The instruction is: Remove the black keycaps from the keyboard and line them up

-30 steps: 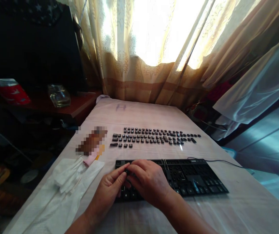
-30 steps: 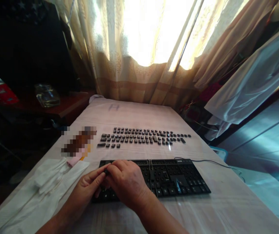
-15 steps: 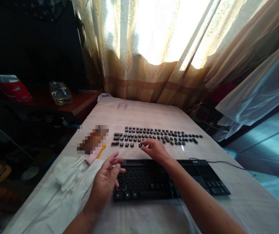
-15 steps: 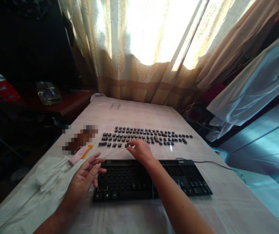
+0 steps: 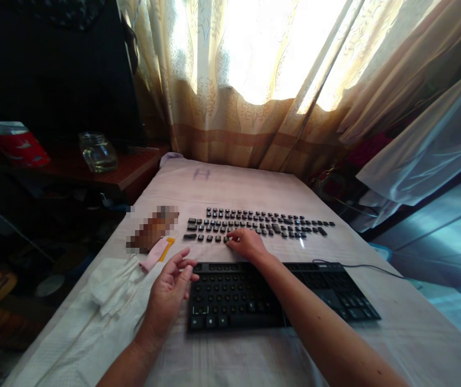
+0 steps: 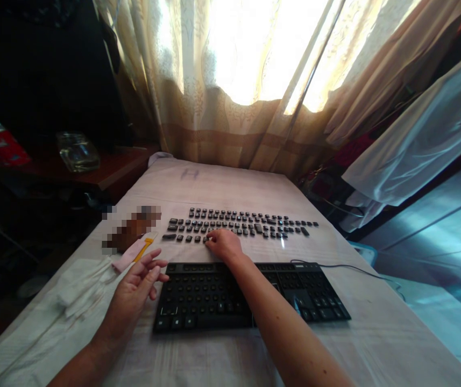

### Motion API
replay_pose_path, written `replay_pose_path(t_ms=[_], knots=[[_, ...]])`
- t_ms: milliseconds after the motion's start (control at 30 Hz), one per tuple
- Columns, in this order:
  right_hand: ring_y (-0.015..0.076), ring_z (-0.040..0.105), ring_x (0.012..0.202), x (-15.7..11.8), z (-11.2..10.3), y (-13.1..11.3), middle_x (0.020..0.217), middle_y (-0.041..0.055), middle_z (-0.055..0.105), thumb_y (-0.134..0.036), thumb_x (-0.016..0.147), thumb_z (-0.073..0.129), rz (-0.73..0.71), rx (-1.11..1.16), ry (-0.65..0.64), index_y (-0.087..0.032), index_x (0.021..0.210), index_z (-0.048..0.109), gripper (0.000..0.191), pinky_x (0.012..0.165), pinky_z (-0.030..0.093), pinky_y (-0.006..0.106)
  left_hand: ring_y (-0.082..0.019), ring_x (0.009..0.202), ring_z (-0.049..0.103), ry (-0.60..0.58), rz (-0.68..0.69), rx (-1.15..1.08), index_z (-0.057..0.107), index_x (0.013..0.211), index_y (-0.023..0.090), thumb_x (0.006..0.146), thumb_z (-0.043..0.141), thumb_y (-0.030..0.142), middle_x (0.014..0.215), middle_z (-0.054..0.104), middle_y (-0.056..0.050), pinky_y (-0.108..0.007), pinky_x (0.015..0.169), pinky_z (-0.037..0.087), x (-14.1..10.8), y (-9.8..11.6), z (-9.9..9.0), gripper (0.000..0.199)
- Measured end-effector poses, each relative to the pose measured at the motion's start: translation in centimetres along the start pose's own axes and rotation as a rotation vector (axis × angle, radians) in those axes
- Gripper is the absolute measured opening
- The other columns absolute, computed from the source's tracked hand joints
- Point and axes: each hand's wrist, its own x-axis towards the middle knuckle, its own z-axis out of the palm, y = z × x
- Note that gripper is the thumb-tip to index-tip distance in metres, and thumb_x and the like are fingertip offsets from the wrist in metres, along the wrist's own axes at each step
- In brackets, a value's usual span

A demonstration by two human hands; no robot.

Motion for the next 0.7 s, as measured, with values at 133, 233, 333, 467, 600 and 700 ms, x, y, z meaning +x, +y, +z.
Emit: replay_pose_path(t_ms=[133, 233, 333, 467, 600, 700], knots=[[0.0205, 0.07, 0.096, 0.0, 0.0, 0.0, 0.102, 0.0012, 0.078, -0.032, 0.084, 0.066, -0.017, -0.015, 0.0, -0.028, 0.113, 0.074, 0.03, 0.082, 0.05, 0.028, -0.016, 0.072, 0.068, -0.003, -0.012, 0.001, 0.059, 0.122, 0.019, 0.074, 0.068, 0.045, 0.1, 0.068, -0.007, -0.017, 0.041, 0.042, 0.2, -0.4, -0.1, 0.056], [0.0202, 0.07, 0.096, -0.1, 0.0, 0.1, 0.101, 0.0013, 0.078, -0.031, 0.084, 0.066, -0.028, -0.024, 0.003, -0.028, 0.114, 0.073, 0.031, 0.082, 0.05, 0.028, -0.016, 0.071, 0.068, -0.003, -0.012, -0.004, 0.059, 0.121, 0.019, 0.072, 0.069, 0.045, 0.099, 0.068, -0.006, -0.017, 0.041, 0.042, 0.4, -0.6, -0.2, 0.056], [0.0201, 0.07, 0.097, -0.2, -0.1, 0.1, 0.102, 0.0015, 0.077, -0.029, 0.084, 0.065, -0.048, -0.034, 0.004, -0.027, 0.115, 0.073, 0.032, 0.083, 0.05, 0.028, -0.016, 0.07, 0.068, 0.0, -0.006, -0.01, 0.06, 0.12, 0.018, 0.071, 0.071, 0.045, 0.098, 0.068, -0.007, -0.017, 0.041, 0.041, 0.5, -0.6, -0.3, 0.058], [0.0198, 0.07, 0.097, -0.8, -0.9, 0.4, 0.105, 0.002, 0.077, -0.026, 0.087, 0.062, -0.072, -0.05, 0.009, -0.026, 0.114, 0.073, 0.03, 0.083, 0.05, 0.027, -0.016, 0.068, 0.067, 0.006, -0.007, -0.01, 0.06, 0.118, 0.017, 0.069, 0.072, 0.047, 0.097, 0.068, -0.007, -0.017, 0.041, 0.041, 0.6, -0.4, -0.2, 0.059], [0.0204, 0.069, 0.1, -2.5, -2.4, 1.3, 0.111, 0.0048, 0.075, -0.026, 0.091, 0.058, -0.102, -0.064, 0.017, -0.023, 0.11, 0.074, 0.025, 0.088, 0.049, 0.029, -0.015, 0.069, 0.067, 0.007, 0.006, 0.005, 0.061, 0.117, 0.017, 0.068, 0.071, 0.047, 0.096, 0.068, -0.006, -0.018, 0.042, 0.041, 0.5, -0.2, -0.2, 0.058], [0.0213, 0.069, 0.099, -4.6, -3.8, 2.6, 0.106, 0.0063, 0.075, -0.024, 0.091, 0.058, -0.15, -0.098, 0.018, -0.021, 0.103, 0.076, 0.022, 0.087, 0.049, 0.03, -0.016, 0.069, 0.067, -0.005, 0.015, 0.025, 0.061, 0.117, 0.017, 0.069, 0.071, 0.047, 0.096, 0.069, -0.006, -0.018, 0.042, 0.041, 0.5, -0.2, -0.2, 0.057]])
